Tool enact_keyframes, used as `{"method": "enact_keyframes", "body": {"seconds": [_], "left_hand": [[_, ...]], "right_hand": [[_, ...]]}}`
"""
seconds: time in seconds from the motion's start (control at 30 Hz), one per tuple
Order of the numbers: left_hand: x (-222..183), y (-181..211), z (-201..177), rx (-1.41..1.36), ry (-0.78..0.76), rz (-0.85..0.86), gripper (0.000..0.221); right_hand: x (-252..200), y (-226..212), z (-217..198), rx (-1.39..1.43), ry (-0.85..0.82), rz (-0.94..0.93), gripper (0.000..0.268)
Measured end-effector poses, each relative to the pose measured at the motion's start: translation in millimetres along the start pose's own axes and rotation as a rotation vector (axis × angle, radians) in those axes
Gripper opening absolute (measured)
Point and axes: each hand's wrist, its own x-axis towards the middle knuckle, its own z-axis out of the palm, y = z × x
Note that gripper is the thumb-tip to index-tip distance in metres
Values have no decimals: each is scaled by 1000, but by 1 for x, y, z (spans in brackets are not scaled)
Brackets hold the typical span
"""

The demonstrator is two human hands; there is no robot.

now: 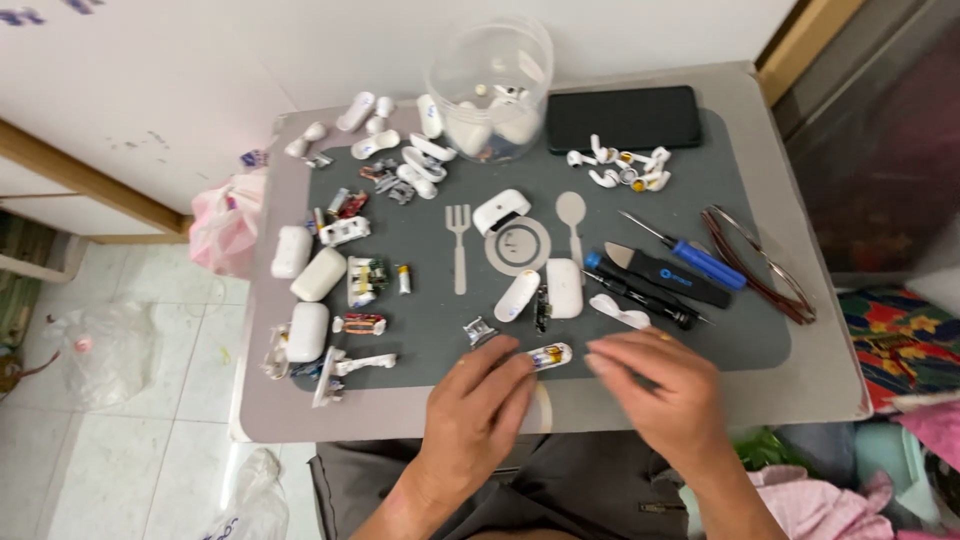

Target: Assembling and repairing small internal electronic components of a device using precision tools on a workbench.

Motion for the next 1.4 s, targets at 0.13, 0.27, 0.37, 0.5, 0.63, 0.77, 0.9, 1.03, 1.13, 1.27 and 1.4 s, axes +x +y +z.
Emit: {"method": "enact_keyframes", "body": {"seconds": [0.13, 0.27, 0.37, 0.5, 0.63, 0.77, 0.9, 1.03, 1.13, 1.27, 1.4], "left_hand": [[-26, -19, -7, 55, 215, -276, 22], [-16, -20, -31, 165, 281, -371, 18], [-5, -24, -38, 219, 208, -446, 20], [4, -26, -34, 215, 150, -424, 29], [27, 1, -35, 73, 75, -607, 40], [21, 5, -21, 96, 267, -304, 31], [2, 0, -14, 105, 296, -186, 27], [-3, 1, -11, -10, 172, -118, 35], [-3, -4, -6, 11, 97, -118, 45], [-2, -9, -3, 158, -53, -161, 50], [-8, -16, 4, 222, -64, -118, 51]], "right_hand": [[-23, 15, -4, 228, 154, 373, 16], [-36, 27, -4, 270, 359, 624, 19], [-36, 26, -5, 433, 417, 520, 44], [-23, 17, -7, 538, 523, 486, 48], [-22, 19, -14, 631, 495, 484, 47], [-30, 29, -17, 736, 439, 455, 43], [-26, 26, -18, 782, 413, 472, 43], [-7, 8, -14, 421, 64, 461, 20], [-4, 6, -3, 129, -123, 253, 34], [-5, 10, 3, -61, -193, 128, 45], [2, 3, 6, -124, -246, 116, 33]]}}
